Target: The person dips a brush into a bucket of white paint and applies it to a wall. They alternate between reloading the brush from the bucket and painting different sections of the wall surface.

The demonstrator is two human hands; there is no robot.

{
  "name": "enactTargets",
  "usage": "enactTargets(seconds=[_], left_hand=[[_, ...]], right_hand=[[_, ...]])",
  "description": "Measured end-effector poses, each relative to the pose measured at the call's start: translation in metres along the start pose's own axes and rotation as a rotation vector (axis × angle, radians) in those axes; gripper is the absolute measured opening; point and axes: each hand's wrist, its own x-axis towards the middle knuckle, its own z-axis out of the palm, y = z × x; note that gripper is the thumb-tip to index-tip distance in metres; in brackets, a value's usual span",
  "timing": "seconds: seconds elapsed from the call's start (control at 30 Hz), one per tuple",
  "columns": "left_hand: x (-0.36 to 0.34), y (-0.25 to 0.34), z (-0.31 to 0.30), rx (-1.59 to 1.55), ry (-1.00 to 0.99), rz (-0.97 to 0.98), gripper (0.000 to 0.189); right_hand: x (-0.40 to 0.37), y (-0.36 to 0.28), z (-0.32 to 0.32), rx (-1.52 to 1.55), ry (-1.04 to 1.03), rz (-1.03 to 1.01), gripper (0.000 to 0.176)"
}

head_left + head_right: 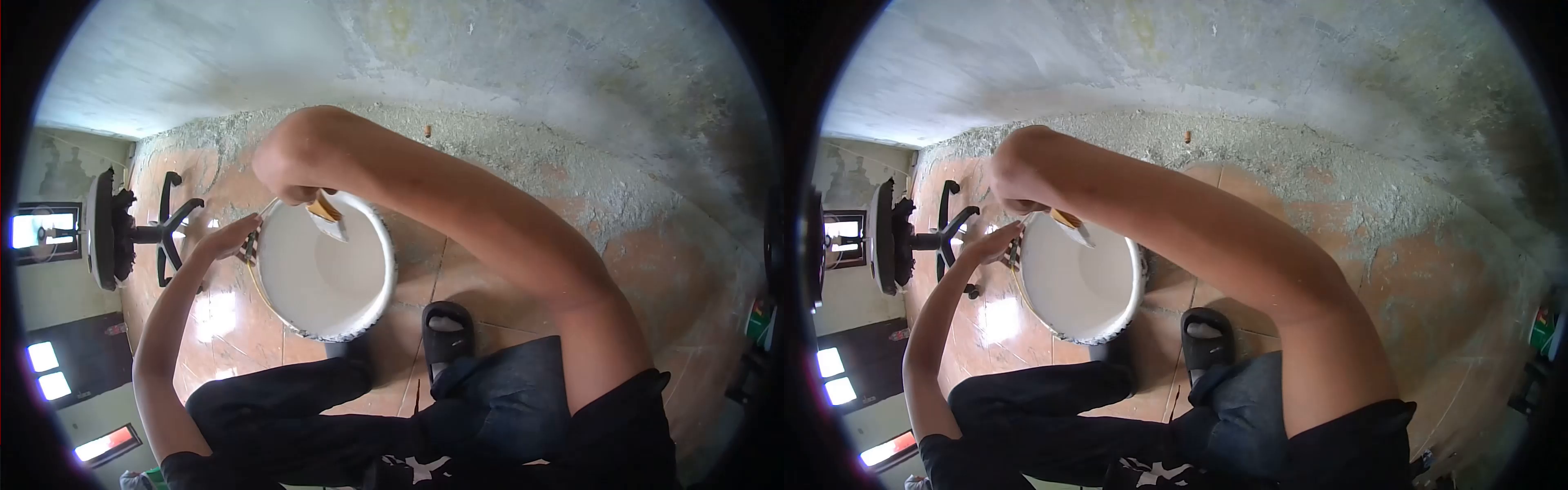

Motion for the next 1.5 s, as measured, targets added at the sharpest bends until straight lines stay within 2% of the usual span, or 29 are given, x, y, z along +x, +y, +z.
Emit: enactTargets(seconds=[0.03, 0.1, 0.17, 0.27, 0.4, 0.5, 0.57, 0.63, 0.67, 0.7, 0.77, 0.8, 0.83, 0.9, 0.97, 1.03, 1.2, 1.4, 1.47, 1.5], left_hand=[[0.001, 0.007, 0.004, -0.003, -0.001, 0.002, 0.061], [0.001, 0.02, 0.019, 0.061, 0.002, 0.088, 0.037], [0.001, 0.031, 0.027, 0.073, 0.023, 0.102, 0.035], [0.016, 0.035, 0.034, 0.067, -0.073, 0.241, 0.033], [0.024, 0.05, 0.045, 0.096, -0.167, 0.291, 0.032], [0.02, 0.065, 0.051, 0.11, -0.267, 0.294, 0.031], [0.025, 0.074, 0.047, 0.083, -0.309, 0.294, 0.037], [0.039, 0.086, 0.038, 0.118, -0.541, 0.192, 0.049], [0.044, 0.093, 0.034, 0.182, -0.549, 0.136, 0.065], [0.049, 0.098, 0.033, 0.178, -0.566, 0.148, 0.065], [0.046, 0.11, 0.032, 0.318, -0.511, 0.114, 0.074], [0.046, 0.113, 0.03, 0.321, -0.504, 0.181, 0.081], [0.042, 0.126, 0.028, 0.322, -0.511, 0.189, 0.081], [0.03, 0.159, 0.02, 0.588, -0.312, 0.077, 0.075], [0.03, 0.176, -0.012, 0.604, -0.172, 0.015, 0.076], [0.015, 0.188, -0.033, 0.616, 0.069, -0.027, 0.07], [0.036, 0.168, -0.082, 0.36, 0.134, -0.024, 0.063], [0.106, 0.094, -0.103, 0.192, 0.175, -0.085, 0.047], [0.117, 0.068, -0.105, 0.159, 0.309, -0.052, 0.044], [0.119, 0.064, -0.105, 0.142, 0.311, -0.058, 0.044]], right_hand=[[-0.003, 0.0, 0.001, 0.011, -0.071, 0.023, 0.017], [-0.007, 0.003, 0.007, 0.052, -0.099, 0.014, 0.016], [-0.008, 0.003, 0.013, 0.042, -0.166, 0.047, 0.015], [-0.008, -0.003, 0.018, -0.074, -0.199, 0.106, 0.014], [0.007, -0.007, 0.043, -0.08, -0.236, 0.122, 0.014], [0.022, -0.009, 0.075, -0.075, -0.152, 0.116, 0.014], [0.016, -0.014, 0.087, -0.01, -0.146, 0.054, 0.016], [0.016, -0.012, 0.107, 0.012, -0.087, 0.056, 0.014], [0.016, -0.01, 0.118, 0.049, -0.018, 0.055, 0.012], [0.016, -0.008, 0.129, 0.047, -0.036, 0.066, 0.012], [0.017, -0.006, 0.148, 0.074, -0.03, 0.122, 0.01], [0.018, -0.004, 0.156, 0.07, -0.038, 0.13, 0.01], [0.017, -0.002, 0.165, 0.098, 0.011, 0.139, 0.01], [0.015, -0.004, 0.173, 0.136, 0.042, 0.151, 0.01], [0.017, -0.006, 0.172, 0.2, -0.015, 0.181, 0.011], [0.025, -0.005, 0.183, 0.186, -0.015, 0.17, 0.011], [0.044, -0.002, 0.197, 0.112, -0.075, 0.084, 0.012], [0.023, -0.001, 0.159, 0.17, -0.062, 0.202, 0.011], [0.008, 0.001, 0.146, 0.115, -0.047, 0.286, 0.01], [0.0, 0.001, 0.134, 0.106, -0.055, 0.273, 0.01]])
